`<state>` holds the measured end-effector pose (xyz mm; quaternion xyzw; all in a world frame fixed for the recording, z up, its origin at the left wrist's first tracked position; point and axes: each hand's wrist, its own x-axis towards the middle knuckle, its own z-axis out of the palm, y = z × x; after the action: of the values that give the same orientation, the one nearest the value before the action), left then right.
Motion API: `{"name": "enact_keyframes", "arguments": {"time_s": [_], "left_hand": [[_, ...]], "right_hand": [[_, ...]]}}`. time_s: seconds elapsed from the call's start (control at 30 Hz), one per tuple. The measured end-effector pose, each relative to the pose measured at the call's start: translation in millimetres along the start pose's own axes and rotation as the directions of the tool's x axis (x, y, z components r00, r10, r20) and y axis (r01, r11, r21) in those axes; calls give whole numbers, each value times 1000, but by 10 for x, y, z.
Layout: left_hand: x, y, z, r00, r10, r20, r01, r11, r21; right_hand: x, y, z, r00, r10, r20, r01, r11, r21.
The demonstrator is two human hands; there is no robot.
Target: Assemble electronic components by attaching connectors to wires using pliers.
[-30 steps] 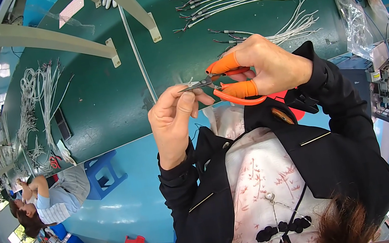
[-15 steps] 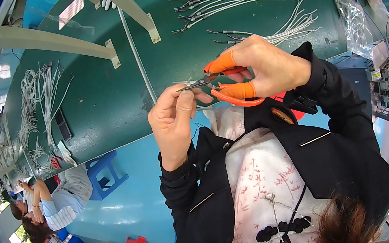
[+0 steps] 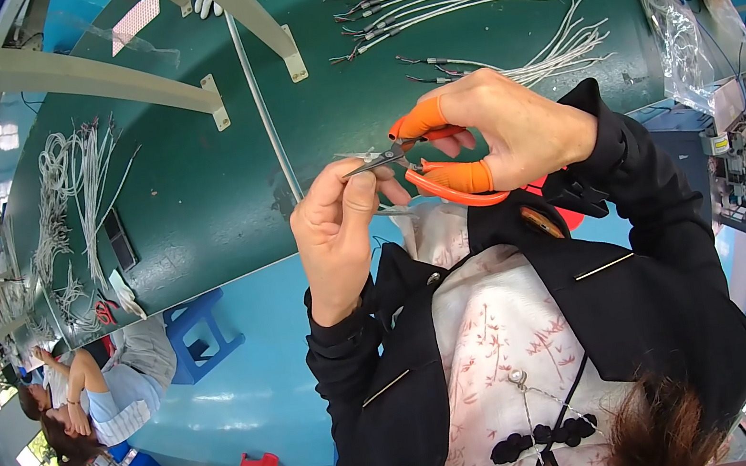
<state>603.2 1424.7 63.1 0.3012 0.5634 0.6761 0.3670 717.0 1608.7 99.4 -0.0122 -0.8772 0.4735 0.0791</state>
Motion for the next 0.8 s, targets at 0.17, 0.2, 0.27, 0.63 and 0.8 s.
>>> {"name": "enact_keyframes", "arguments": {"time_s": [0.17, 0.2, 0.27, 0.63, 0.8], "left_hand": [[-19, -61, -52, 997, -42, 61, 47, 996, -81], [-28, -65, -56, 996, -50, 74, 59, 991, -121], [-21, -74, -61, 995, -51, 90, 64, 986, -151], [11, -64, -60, 979, -78, 188, 126, 957, -261], [7, -72, -100, 975, -78, 208, 123, 970, -212]], "right_hand": [[-7, -36, -33, 998, 40, 41, -40, 999, -4], [-11, -44, -35, 999, 37, 39, -37, 999, 7], [-21, -44, -40, 999, 33, 35, -34, 999, 29], [-31, 14, -22, 999, -21, 35, 21, 1000, -2], [-21, -1, -49, 997, -34, 76, 36, 999, -28]]}}
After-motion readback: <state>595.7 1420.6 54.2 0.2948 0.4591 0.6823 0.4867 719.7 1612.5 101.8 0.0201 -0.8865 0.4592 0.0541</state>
